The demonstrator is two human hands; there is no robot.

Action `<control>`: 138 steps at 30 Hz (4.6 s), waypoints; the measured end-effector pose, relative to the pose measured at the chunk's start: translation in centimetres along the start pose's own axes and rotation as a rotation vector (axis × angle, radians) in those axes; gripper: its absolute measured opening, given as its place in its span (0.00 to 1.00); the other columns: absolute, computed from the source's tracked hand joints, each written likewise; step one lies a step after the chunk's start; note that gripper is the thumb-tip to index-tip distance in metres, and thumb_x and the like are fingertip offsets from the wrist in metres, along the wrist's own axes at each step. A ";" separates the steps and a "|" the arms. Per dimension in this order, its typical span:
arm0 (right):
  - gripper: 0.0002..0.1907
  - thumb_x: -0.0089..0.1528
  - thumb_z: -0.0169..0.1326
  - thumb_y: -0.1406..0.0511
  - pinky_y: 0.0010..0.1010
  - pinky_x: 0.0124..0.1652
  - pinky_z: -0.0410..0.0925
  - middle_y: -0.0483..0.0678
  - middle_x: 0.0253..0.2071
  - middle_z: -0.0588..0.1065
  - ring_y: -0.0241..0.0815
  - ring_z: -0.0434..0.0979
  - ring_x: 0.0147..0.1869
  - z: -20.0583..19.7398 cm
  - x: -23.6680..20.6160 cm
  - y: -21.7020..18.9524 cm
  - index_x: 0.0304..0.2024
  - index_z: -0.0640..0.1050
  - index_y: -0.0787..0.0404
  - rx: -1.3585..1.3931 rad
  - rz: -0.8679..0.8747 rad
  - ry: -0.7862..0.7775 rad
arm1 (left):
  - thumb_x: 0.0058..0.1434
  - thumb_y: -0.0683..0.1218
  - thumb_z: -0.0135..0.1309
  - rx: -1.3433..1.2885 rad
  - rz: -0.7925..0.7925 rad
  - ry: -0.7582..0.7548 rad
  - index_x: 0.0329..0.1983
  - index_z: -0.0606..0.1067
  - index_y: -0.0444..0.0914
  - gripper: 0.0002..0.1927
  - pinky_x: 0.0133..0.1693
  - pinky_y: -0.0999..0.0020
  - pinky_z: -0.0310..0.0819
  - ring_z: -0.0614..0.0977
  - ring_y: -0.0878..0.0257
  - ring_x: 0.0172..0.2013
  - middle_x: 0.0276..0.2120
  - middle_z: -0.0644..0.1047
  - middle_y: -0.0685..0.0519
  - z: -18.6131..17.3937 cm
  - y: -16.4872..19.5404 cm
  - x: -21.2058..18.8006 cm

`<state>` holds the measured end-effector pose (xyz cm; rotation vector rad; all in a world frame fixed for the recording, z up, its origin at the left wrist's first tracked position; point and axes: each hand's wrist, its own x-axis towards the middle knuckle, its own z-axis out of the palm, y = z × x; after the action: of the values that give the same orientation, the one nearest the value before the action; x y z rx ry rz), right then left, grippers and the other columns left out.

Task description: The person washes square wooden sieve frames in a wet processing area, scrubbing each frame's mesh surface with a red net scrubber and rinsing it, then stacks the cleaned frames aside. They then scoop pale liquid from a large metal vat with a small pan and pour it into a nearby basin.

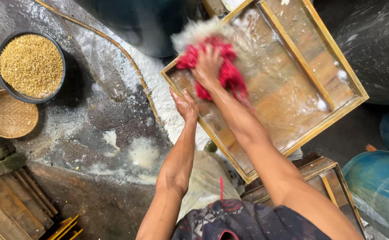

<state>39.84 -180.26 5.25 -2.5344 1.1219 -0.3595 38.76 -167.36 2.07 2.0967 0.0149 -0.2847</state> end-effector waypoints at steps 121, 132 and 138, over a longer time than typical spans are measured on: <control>0.44 0.50 0.64 0.48 0.68 0.60 0.60 0.60 0.72 0.61 0.65 0.57 0.73 -9.8 14.4 25.9 0.64 0.72 0.60 -0.017 0.093 -0.064 | 0.72 0.50 0.46 0.301 0.069 -0.060 0.75 0.52 0.36 0.32 0.51 0.47 0.71 0.79 0.34 0.50 0.53 0.75 0.28 1.6 -3.5 0.4; 0.49 0.47 0.70 0.49 0.54 0.60 0.68 0.66 0.62 0.69 0.67 0.71 0.64 -21.5 -12.5 39.5 0.65 0.69 0.64 -0.264 0.454 -0.371 | 0.72 0.48 0.48 0.252 0.294 -0.042 0.75 0.49 0.29 0.35 0.56 0.46 0.68 0.76 0.31 0.55 0.58 0.70 0.22 1.8 -2.9 0.2; 0.39 0.54 0.66 0.56 0.51 0.61 0.68 0.62 0.59 0.76 0.63 0.75 0.63 -26.3 -17.3 32.9 0.65 0.69 0.60 0.302 0.661 -0.209 | 0.71 0.55 0.49 0.248 0.354 -0.208 0.73 0.48 0.25 0.40 0.67 0.46 0.57 0.65 0.32 0.66 0.67 0.61 0.22 0.1 -2.7 1.4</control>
<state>-2.80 -193.38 14.15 -1.7680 1.5863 -0.0750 39.82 -166.20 -0.51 2.2553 -0.5346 -0.2990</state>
